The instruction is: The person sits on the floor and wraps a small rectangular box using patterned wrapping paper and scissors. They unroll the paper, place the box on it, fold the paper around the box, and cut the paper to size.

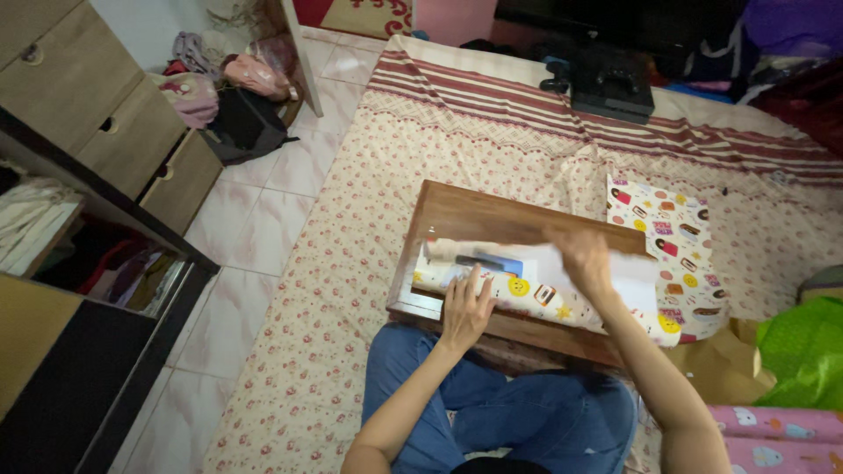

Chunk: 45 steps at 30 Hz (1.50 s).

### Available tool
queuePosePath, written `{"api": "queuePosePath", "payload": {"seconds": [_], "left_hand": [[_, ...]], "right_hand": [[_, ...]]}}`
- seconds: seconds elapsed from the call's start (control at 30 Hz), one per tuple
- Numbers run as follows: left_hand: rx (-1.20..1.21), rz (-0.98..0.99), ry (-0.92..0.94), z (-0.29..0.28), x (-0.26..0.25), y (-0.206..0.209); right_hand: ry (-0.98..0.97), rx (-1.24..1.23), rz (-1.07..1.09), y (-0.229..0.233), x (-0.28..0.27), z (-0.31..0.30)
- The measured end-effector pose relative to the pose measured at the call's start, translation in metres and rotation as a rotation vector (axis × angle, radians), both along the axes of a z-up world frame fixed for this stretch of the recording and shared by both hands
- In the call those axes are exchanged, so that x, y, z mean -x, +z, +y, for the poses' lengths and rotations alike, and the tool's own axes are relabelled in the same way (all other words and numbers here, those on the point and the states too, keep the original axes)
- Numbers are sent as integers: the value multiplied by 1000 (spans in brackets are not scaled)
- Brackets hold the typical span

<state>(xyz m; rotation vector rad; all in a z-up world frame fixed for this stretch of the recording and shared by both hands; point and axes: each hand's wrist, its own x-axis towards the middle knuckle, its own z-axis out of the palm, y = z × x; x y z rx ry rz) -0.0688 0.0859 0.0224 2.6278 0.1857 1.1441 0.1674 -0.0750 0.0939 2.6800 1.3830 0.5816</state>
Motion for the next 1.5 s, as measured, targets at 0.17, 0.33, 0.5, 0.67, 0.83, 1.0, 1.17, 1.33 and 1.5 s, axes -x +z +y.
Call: {"api": "queuePosePath", "payload": {"seconds": [0.17,0.33,0.5,0.67,0.83,1.0,1.17,1.33,1.5], "left_hand": [[-25,-35,-34,-7,-4,31],[116,436,-218,-21,-5,34],[3,323,-341,-40,19,33],[279,123,-1,18,17,32],[461,290,508,69,32,6],[381,-277,570,53,74,-34],[1548,-755,225,-39,52,-88],[1671,-540,180,-55,13,-133],[1473,-420,496,-26,28,-135]], "right_hand": [[160,-493,142,29,-7,-26],[60,-325,468,9,37,-87],[-107,-348,649,-35,93,-157],[-132,-436,648,-54,147,-150],[79,-598,697,-31,168,-71],[285,-314,607,5,115,12],[199,-254,617,10,106,24],[173,-425,528,-2,97,2],[-89,-645,565,8,47,-63]]}}
